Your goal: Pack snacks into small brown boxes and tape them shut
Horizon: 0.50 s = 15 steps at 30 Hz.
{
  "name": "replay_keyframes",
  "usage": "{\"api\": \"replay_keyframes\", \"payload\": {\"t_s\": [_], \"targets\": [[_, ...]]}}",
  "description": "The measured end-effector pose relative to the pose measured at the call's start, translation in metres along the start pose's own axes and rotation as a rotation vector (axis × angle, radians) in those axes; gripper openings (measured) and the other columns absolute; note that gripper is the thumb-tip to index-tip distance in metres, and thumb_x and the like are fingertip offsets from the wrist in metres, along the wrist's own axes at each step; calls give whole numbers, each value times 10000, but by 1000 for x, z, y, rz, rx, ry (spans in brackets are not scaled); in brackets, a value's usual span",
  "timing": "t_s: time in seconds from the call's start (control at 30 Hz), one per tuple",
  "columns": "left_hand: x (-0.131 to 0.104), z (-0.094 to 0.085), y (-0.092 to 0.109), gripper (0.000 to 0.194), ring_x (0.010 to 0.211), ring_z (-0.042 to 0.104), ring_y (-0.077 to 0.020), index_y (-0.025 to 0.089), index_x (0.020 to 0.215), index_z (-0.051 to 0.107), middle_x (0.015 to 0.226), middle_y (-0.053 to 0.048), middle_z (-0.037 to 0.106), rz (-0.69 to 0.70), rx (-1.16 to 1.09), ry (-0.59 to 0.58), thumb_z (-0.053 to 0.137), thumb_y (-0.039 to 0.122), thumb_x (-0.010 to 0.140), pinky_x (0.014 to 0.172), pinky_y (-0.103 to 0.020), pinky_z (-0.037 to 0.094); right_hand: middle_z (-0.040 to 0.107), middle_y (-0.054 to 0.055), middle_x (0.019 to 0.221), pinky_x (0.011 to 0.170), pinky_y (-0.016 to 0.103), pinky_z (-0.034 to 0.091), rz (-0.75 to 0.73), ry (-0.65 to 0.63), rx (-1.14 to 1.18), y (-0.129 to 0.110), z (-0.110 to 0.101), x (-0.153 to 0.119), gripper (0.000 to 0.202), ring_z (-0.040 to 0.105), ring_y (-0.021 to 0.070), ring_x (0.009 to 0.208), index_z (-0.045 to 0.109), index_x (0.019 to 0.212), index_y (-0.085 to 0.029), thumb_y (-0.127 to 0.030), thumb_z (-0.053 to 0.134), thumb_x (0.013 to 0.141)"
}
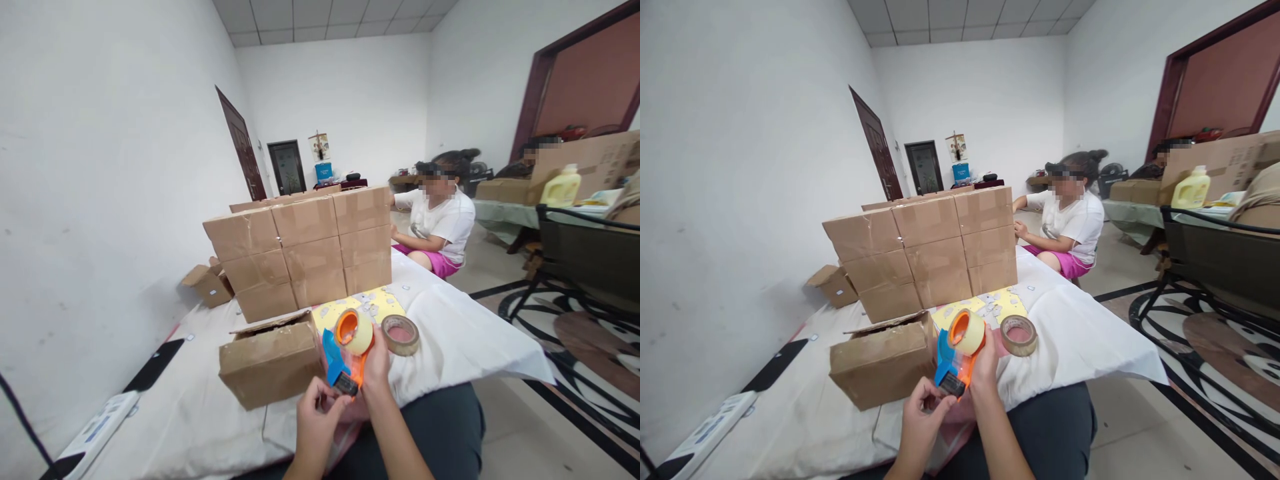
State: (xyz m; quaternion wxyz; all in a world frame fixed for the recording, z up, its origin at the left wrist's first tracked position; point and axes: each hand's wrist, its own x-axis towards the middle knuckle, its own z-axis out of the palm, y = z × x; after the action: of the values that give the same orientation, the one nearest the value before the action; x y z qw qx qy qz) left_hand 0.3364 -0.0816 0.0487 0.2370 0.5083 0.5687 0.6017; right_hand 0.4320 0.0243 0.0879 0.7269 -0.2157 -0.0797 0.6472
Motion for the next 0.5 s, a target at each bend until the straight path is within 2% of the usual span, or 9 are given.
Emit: {"api": "replay_keyframes", "payload": {"t_s": [0.1,0.2,0.37,0.5], "targets": [[3,-3,-2,484,514,377,-118,211,553,460,518,52,403,67,1,28,685,606,720,514,-229,321,771,17,788,668,270,573,62,43,27,-2,6,-10,261,713,175,687,714,883,-164,-407,659,803],[5,-7,-3,557,496,342,-110,215,525,415,500,61,345,60,22,59,657,680,713,498,-225,301,756,-2,747,625,264,564,82,28,45,0,8,-15,242,691,165,637,698,847,-171,-404,653,798],[6,-11,-10,580,500,359,-110,212,525,415,506,60,350,16,16,31,660,705,705,506,-225,317,751,-23,762,649,250,553,26,-13,9,5,4,-11,271,680,153,652,698,875,-170,-421,682,776],[6,-12,-22,562,509,378,-112,204,540,450,507,51,396,2,-7,2,674,689,714,512,-220,316,758,-10,787,692,259,554,42,-43,-2,6,1,-8,325,687,158,690,700,905,-159,-453,704,767]]}}
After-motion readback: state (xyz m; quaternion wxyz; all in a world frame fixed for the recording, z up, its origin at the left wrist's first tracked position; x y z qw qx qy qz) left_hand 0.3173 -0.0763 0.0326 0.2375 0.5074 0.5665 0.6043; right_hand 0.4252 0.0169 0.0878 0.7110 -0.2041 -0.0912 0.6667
